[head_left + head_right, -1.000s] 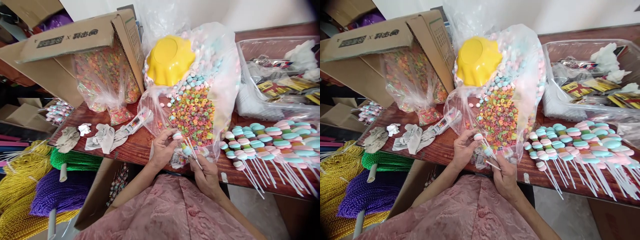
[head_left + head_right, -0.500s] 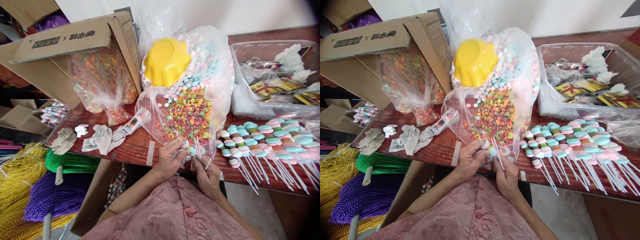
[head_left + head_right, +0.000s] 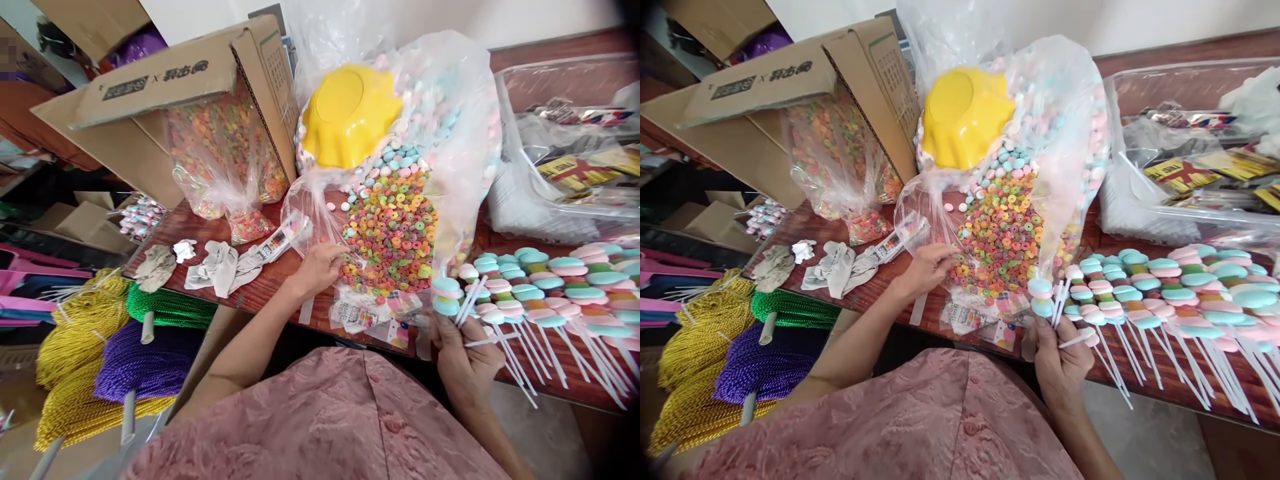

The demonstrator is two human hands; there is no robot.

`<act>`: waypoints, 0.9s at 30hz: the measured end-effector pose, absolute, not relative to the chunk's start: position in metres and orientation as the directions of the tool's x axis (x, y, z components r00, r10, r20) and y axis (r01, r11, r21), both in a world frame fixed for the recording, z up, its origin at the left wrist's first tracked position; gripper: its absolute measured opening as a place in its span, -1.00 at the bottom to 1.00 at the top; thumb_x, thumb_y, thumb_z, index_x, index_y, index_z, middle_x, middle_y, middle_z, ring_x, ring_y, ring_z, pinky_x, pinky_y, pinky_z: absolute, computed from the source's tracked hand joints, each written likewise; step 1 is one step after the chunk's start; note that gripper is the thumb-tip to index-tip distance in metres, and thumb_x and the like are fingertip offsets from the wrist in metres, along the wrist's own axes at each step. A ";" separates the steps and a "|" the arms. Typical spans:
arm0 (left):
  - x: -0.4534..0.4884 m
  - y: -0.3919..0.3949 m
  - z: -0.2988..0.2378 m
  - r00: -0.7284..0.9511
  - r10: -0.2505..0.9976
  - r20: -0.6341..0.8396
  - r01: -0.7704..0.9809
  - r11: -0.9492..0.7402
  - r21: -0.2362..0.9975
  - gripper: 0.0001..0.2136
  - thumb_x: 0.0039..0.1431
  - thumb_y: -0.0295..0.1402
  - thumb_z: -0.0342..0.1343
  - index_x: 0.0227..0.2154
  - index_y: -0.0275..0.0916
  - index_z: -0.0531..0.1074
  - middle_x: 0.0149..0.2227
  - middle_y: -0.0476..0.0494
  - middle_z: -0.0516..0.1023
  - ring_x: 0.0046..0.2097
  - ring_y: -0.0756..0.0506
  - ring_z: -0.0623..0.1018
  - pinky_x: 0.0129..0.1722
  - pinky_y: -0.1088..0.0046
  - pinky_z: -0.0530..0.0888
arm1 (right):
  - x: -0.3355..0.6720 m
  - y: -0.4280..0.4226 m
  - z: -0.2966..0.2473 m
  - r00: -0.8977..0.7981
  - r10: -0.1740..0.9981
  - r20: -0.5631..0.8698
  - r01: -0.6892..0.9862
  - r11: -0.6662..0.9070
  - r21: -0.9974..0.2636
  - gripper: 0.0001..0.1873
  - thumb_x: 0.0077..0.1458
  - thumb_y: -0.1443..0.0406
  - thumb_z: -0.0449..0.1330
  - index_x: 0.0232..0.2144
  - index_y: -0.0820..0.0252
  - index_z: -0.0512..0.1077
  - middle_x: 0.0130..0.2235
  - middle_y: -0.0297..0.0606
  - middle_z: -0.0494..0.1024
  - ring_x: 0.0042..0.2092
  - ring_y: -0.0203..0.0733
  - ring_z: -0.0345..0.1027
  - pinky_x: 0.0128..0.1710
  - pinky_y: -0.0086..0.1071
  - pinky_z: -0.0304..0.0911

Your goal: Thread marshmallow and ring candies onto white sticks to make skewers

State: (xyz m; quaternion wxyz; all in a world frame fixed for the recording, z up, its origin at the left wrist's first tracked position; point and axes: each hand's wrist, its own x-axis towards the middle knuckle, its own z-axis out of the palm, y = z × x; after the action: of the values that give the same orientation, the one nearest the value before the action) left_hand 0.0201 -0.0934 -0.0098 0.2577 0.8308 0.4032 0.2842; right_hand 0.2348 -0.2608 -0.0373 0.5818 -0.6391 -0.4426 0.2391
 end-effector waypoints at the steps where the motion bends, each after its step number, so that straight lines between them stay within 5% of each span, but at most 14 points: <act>1: 0.016 -0.083 -0.010 0.575 0.792 0.207 0.574 -0.570 0.587 -0.82 0.11 -0.51 0.12 -0.28 -0.25 0.60 -0.27 -0.22 0.59 -0.17 -0.16 0.55 -0.04 0.22 0.46 | 0.234 -0.260 -0.038 0.502 0.845 0.185 0.259 0.057 -0.964 -0.68 0.23 0.17 0.17 -0.55 0.15 0.31 -0.61 -0.43 0.25 -0.56 -0.34 0.09 -0.58 -0.42 0.08; 4: 0.015 -0.067 -0.013 0.682 0.724 0.102 0.589 -0.627 0.509 -0.85 0.09 -0.53 0.13 -0.36 -0.28 0.60 -0.26 -0.24 0.54 -0.15 -0.17 0.52 -0.04 0.24 0.44 | 0.231 -0.259 -0.042 0.479 0.863 0.159 0.228 0.053 -0.972 -0.65 0.21 0.19 0.19 -0.58 0.15 0.30 -0.61 -0.43 0.24 -0.57 -0.37 0.07 -0.60 -0.42 0.04; 13: 0.010 -0.060 -0.014 0.603 0.794 0.070 0.547 -0.477 0.688 -0.86 0.03 -0.54 0.14 -0.44 -0.26 0.60 -0.39 -0.10 0.57 -0.31 -0.06 0.52 -0.22 0.42 0.43 | 0.233 -0.263 -0.047 0.481 0.867 0.130 0.168 0.054 -0.984 -0.71 0.21 0.17 0.20 -0.51 0.16 0.37 -0.58 -0.42 0.28 -0.59 -0.38 0.09 -0.64 -0.45 0.07; 17: 0.011 -0.057 -0.010 0.570 0.815 0.100 0.622 -0.508 0.596 -0.80 0.14 -0.45 0.07 -0.47 -0.27 0.60 -0.41 -0.14 0.56 -0.32 -0.08 0.50 -0.24 0.40 0.41 | 0.235 -0.265 -0.053 0.467 0.862 0.200 0.272 0.075 -0.959 -0.75 0.20 0.19 0.21 -0.48 0.16 0.40 -0.58 -0.42 0.30 -0.57 -0.35 0.14 -0.58 -0.43 0.11; 23: 0.023 -0.060 -0.012 0.617 0.784 0.062 0.695 -0.580 0.424 -0.81 0.03 -0.54 0.07 -0.45 -0.26 0.61 -0.34 -0.21 0.58 -0.23 -0.17 0.52 -0.16 0.30 0.43 | 0.237 -0.265 -0.061 0.437 0.863 0.254 0.356 0.093 -0.930 -0.75 0.21 0.17 0.18 -0.48 0.14 0.39 -0.58 -0.41 0.30 -0.57 -0.32 0.13 -0.57 -0.40 0.13; 27: 0.022 -0.064 -0.012 0.623 0.773 0.118 0.645 -0.593 0.483 -0.82 -0.02 -0.59 0.08 -0.50 -0.30 0.58 -0.36 -0.24 0.58 -0.22 -0.17 0.54 -0.12 0.27 0.45 | 0.239 -0.265 -0.064 0.391 0.881 0.265 0.412 0.090 -0.907 -0.73 0.24 0.14 0.14 -0.44 0.16 0.40 -0.57 -0.41 0.32 -0.57 -0.34 0.15 -0.57 -0.43 0.14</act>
State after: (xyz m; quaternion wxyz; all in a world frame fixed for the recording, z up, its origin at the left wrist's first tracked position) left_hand 0.0216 -0.0645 -0.0123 0.2013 0.8780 0.4038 0.1599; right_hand 0.2387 -0.2652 -0.0643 0.5369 -0.6380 -0.5068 0.2186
